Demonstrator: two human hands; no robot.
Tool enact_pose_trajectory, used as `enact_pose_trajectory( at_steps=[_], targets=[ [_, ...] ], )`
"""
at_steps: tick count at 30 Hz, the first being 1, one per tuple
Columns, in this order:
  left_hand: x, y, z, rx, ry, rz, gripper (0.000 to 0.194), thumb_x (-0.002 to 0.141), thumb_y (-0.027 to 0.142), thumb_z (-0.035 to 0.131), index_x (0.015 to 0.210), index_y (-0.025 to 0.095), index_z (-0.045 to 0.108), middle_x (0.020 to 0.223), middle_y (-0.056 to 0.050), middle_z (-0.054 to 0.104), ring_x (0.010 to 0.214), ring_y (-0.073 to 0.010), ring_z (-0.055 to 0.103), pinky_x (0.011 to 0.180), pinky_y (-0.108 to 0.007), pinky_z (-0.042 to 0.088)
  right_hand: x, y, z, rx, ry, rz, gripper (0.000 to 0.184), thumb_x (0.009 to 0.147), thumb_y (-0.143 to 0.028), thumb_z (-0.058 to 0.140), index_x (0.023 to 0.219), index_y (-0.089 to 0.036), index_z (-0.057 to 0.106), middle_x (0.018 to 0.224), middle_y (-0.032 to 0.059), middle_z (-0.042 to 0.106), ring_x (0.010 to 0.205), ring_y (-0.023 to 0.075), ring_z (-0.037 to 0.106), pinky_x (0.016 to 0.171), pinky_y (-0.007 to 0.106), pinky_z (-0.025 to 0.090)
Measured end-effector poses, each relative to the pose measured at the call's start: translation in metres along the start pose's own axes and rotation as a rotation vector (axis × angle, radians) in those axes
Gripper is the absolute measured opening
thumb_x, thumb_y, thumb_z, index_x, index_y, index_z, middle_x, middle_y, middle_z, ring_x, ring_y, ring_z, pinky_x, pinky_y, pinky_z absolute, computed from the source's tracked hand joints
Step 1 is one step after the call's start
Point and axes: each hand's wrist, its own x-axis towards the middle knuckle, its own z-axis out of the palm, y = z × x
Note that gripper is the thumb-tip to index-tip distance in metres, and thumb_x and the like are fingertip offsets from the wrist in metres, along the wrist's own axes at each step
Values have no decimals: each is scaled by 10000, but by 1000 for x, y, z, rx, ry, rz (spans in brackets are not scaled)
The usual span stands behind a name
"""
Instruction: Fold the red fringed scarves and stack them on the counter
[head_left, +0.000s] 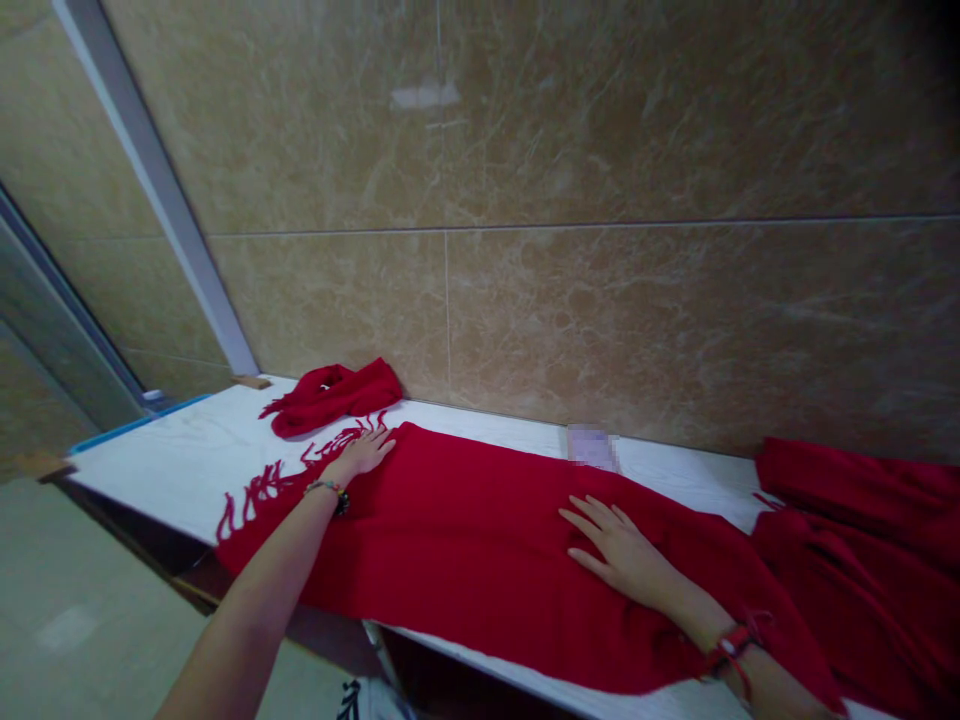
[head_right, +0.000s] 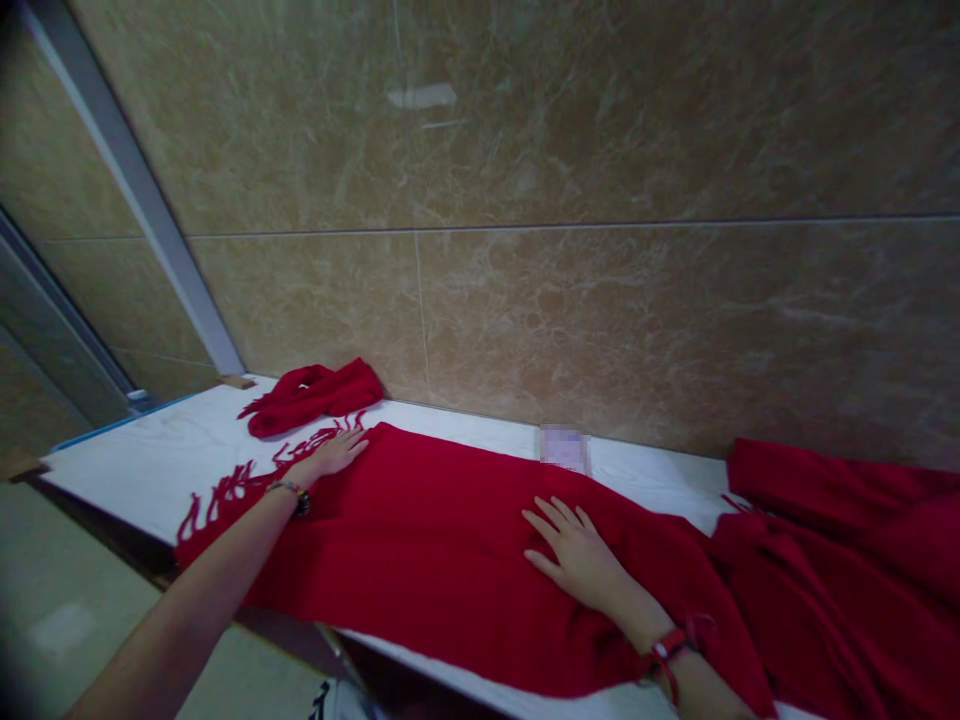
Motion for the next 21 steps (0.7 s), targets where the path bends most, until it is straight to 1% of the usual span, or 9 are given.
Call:
enact_pose_trajectory(
  at_steps=[3,7,10,12,14,15,17,19,21],
  targets=[
    [-3,-19,-3,24,-11,-178,560,856,464,174,1290,194,403,1362,-85,375,1257,-244,315,1012,-431,235,0,-1,-2,5,-13,10,513,833,-506,366,1281,-262,420,1367,81,364,1268,265,278,1011,504,231],
    [-12,-53,-19,77,4,-412,512,855,411,239,1282,194,419,1369,-123,353,1261,-322,279,976,-552,216,2,0,-1,3,-25,14,514,831,-509,363,1282,-269,418,1366,76,366,1265,268,284,1009,501,241],
    [-20,-56,-28,126,62,-491,498,851,350,283,1282,138,412,1401,-165,270,1291,-338,190,981,-578,164,4,0,0,5,-24,21,507,832,-500,366,1277,-266,426,1361,80,373,1260,271,292,1002,506,250],
    [-24,-39,-27,168,186,-409,498,863,328,260,1296,114,382,1430,-154,199,1315,-306,119,1014,-534,137,6,0,-1,8,-22,21,501,831,-493,372,1272,-262,434,1352,83,387,1254,270,302,1002,507,249],
    [-28,-10,-20,198,328,-192,493,879,327,226,1312,132,356,1446,-116,168,1325,-265,100,1040,-473,136,7,-1,-1,9,-19,21,499,831,-491,373,1269,-261,438,1345,85,397,1249,268,312,1002,504,250],
    [-30,5,-14,191,329,-57,492,880,352,234,1315,156,356,1449,-96,166,1325,-252,112,1043,-449,150,7,-1,-1,7,-16,21,497,832,-490,372,1268,-260,440,1343,86,399,1247,267,314,1001,502,252],
    [-33,27,-2,139,197,96,502,873,421,256,1328,224,332,1444,-61,198,1315,-255,160,1024,-456,198,7,-1,-1,-2,-7,21,494,835,-485,369,1267,-257,442,1345,90,396,1246,267,315,999,500,254],
    [-35,34,8,82,50,102,525,863,455,259,1337,236,311,1430,-57,238,1306,-269,187,1003,-478,228,6,-1,0,-12,1,19,494,841,-481,361,1272,-252,435,1352,91,385,1248,269,309,998,500,254],
    [-33,27,13,52,-14,83,537,865,449,241,1345,214,294,1426,-67,244,1305,-263,191,1004,-471,229,5,-2,-1,-19,0,13,497,848,-479,349,1281,-248,424,1358,87,377,1251,272,302,997,500,253]
  ],
)
